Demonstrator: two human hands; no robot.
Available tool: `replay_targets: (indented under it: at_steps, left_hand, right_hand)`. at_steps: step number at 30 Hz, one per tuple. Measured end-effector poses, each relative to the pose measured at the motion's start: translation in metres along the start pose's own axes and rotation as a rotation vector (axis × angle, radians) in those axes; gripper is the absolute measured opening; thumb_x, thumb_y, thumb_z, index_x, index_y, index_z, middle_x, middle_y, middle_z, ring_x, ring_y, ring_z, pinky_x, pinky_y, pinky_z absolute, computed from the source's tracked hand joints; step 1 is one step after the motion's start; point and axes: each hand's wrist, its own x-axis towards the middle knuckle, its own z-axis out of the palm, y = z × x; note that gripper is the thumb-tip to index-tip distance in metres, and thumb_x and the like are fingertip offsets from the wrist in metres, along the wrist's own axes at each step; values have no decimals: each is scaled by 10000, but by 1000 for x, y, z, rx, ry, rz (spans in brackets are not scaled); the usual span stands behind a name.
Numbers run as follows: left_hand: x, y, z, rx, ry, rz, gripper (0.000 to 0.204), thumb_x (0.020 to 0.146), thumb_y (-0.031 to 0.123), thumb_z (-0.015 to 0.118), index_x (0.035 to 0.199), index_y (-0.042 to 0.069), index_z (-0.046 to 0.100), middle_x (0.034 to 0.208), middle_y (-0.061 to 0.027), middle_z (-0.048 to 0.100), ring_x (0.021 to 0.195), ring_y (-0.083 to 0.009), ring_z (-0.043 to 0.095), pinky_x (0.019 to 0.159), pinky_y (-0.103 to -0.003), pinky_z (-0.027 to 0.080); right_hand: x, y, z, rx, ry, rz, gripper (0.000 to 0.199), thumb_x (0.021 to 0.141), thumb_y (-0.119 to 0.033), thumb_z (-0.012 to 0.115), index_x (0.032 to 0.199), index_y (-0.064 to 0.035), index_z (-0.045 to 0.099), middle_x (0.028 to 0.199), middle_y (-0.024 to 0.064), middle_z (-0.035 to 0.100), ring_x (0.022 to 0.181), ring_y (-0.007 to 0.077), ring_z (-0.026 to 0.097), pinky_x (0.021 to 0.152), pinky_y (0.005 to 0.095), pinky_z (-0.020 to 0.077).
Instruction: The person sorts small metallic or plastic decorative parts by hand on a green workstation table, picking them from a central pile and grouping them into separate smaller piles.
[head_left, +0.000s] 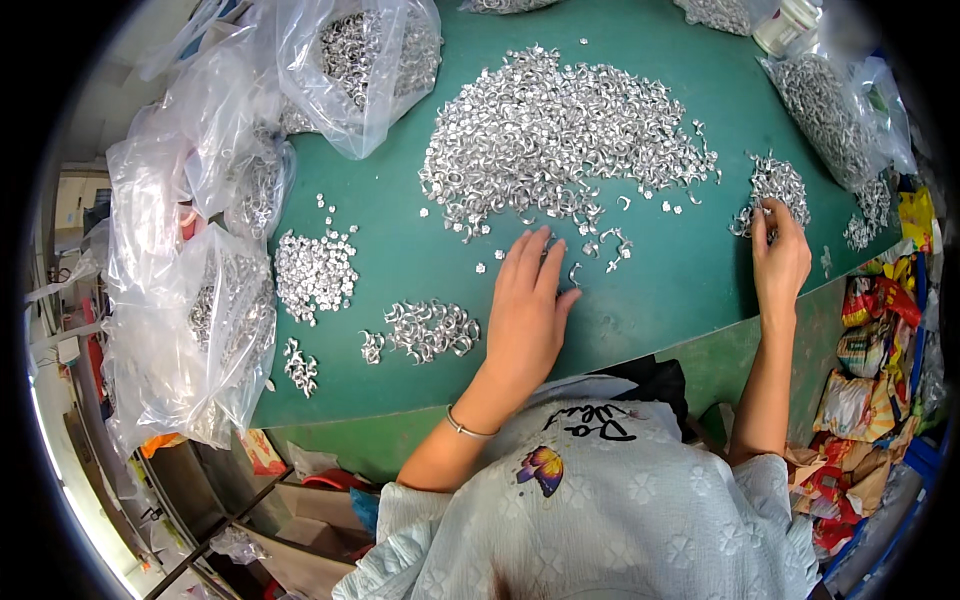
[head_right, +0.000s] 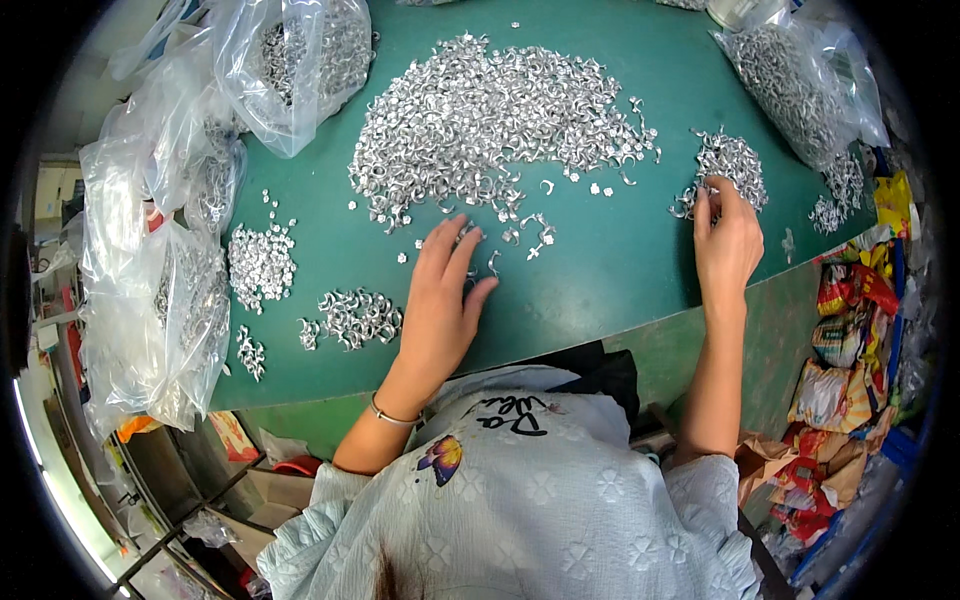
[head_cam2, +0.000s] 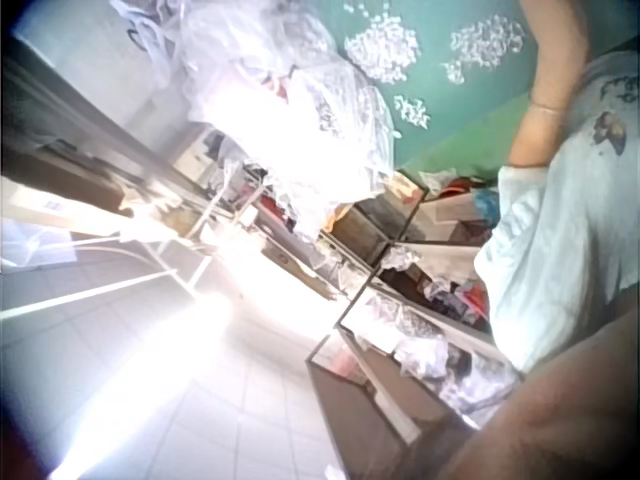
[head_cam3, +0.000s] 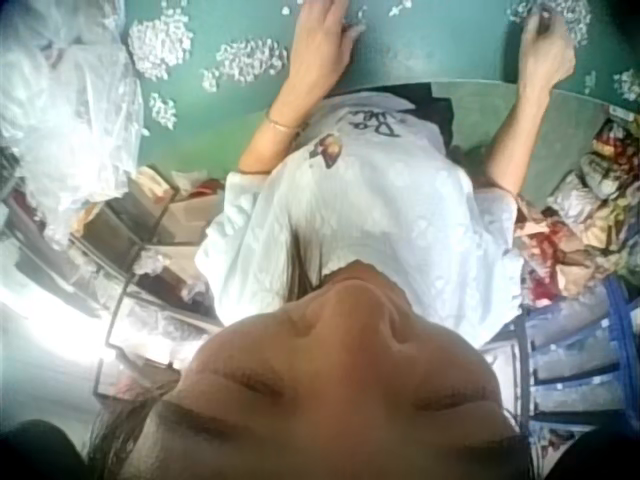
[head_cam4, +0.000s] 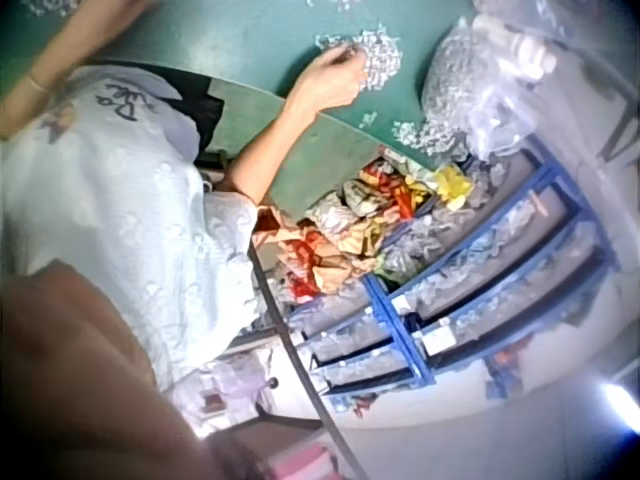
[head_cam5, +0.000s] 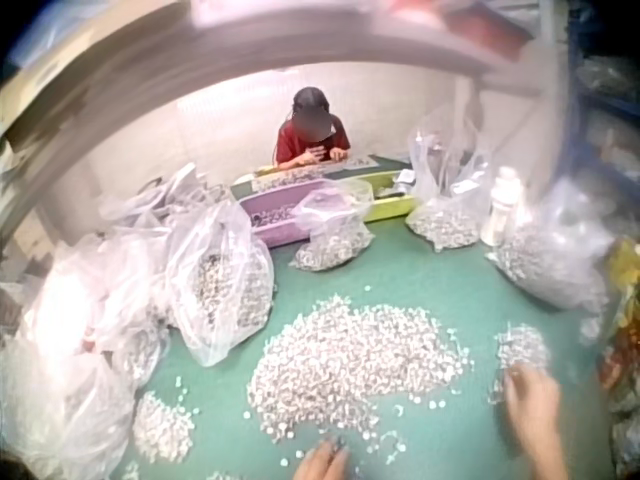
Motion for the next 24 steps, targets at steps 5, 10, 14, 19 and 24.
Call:
replay_targets:
  at_steps: [5,10,14,19,24]
  left_hand:
    - [3,2,3,-9,1,20,425,783,36,704,1178,-8,554,1228,-167,509,1200,-389,458,988,-444,408]
    - [-1,-2,5,-18,0,48,362,775,-10,679,1119,-3,568,1163,-159,515,1142,-378,481,950,-448,420]
    - [-2,4,-4,-46,10,42,341,779,-42,650,1110,-8,580,1193,-158,517,1155,-374,482,956,-440,423]
    - [-4,2,0,3,-35,96,339,786,-68,626,1119,-20,579,1210,-160,531,1144,-368,505,948,-428,440]
    - [-22,-2,-1,-115,-24,62,379,783,-94,615,1150,-19,559,1197,-159,540,1131,-361,522,931,-418,454]
  right_hand:
    - [-19,-63,-3,438,-165,-267,226,812,-73,693,1033,-30,675,942,144,645,894,309,618,795,366,499]
    - [-34,-110,17,506,-390,-369,247,807,-24,666,1050,-9,625,988,139,558,900,337,571,780,419,480]
    - [-31,-108,26,611,-455,-305,157,802,10,650,953,7,607,900,137,556,857,339,577,741,419,476]
    - [-19,-103,25,602,-425,-206,103,801,38,637,891,10,596,833,135,565,773,315,591,682,392,479]
    - [-40,-114,5,808,-540,-245,104,794,46,654,866,4,592,855,104,576,715,222,588,630,316,475]
